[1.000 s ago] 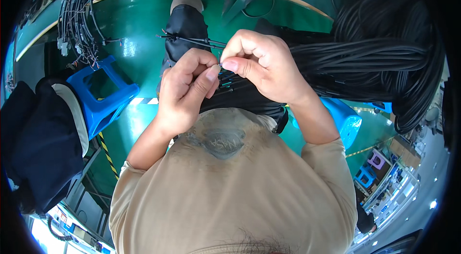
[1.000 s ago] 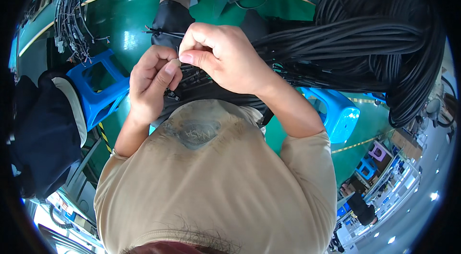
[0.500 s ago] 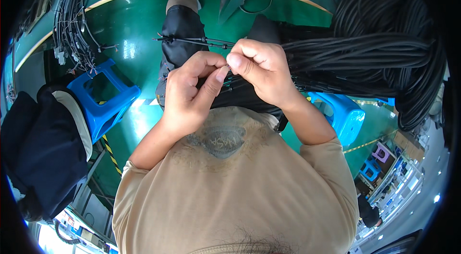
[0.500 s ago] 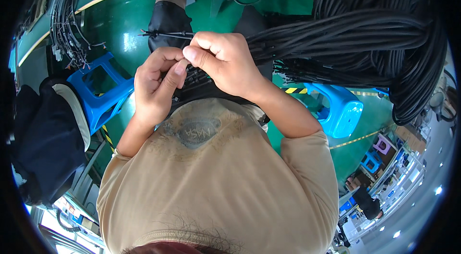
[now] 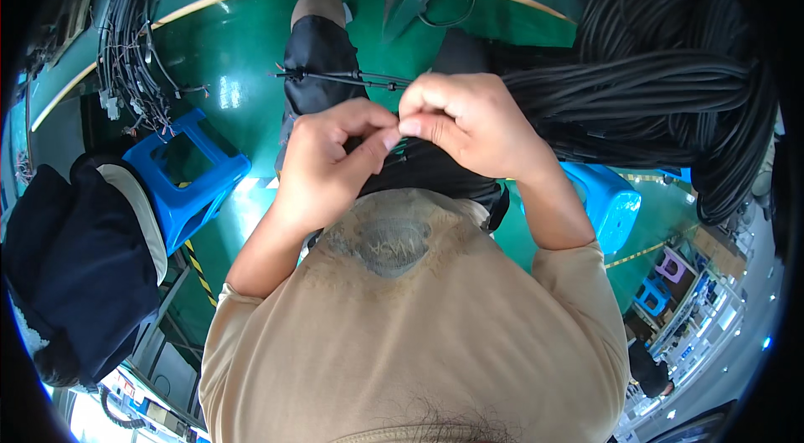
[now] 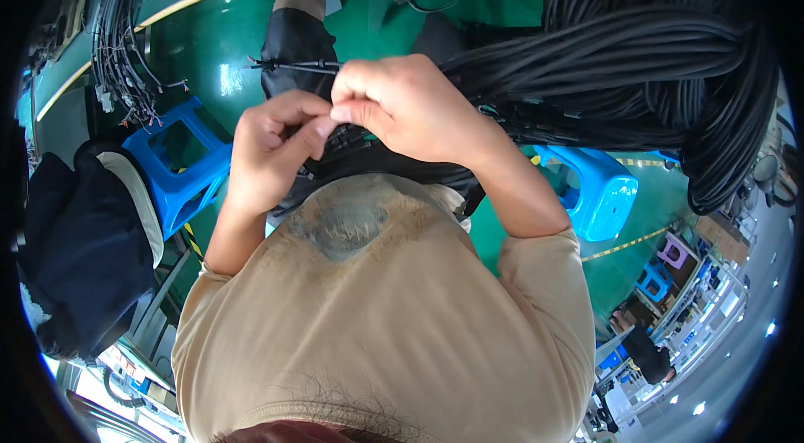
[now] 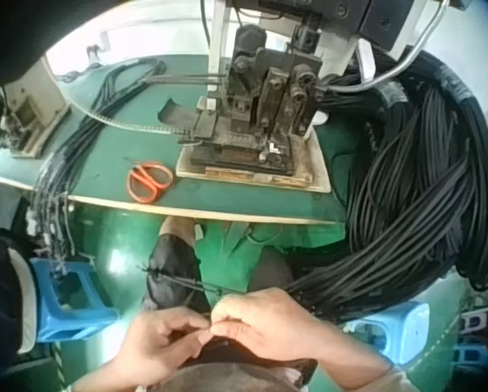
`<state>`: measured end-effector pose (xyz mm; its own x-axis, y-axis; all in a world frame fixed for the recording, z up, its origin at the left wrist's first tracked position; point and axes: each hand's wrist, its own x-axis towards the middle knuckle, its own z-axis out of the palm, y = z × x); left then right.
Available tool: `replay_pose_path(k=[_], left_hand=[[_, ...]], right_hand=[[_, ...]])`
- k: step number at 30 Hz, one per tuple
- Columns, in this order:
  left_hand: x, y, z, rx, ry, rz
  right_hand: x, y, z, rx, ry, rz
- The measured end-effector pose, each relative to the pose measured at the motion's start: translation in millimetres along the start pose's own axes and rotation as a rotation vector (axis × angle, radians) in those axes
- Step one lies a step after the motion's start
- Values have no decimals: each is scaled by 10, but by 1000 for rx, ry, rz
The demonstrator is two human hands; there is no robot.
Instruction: The person crimps terminals onto wire ends using a crimping machine, then trims and strips the wires of cable bundles using scissors and by hand.
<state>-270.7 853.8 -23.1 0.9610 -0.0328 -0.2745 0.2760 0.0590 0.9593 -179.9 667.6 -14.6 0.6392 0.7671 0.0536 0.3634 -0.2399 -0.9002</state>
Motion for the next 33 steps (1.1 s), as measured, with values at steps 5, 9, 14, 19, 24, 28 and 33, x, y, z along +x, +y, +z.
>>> replay_pose_path(k=[5,9,14,19,24,28,33], left_hand=[[78,109,-72,288,-222,-92],[29,-147,-13,112,-118,-61],[-23,-270,59,-186,156,41],[5,-181,-17,-206,144,11],[16,-169,-77,-332,47,10],[3,-198,-112,-395,26,-5],[31,-181,-110,-384,4,29]], right_hand=[[9,54,-47,-178,-225,-120],[0,79,36,94,-87,72],[228,175,167,816,-67,428],[919,-117,104,-337,340,-238],[1655,-46,286,-723,358,-446],[1761,-181,291,-868,279,-211],[1935,-168,175,-829,256,-175]])
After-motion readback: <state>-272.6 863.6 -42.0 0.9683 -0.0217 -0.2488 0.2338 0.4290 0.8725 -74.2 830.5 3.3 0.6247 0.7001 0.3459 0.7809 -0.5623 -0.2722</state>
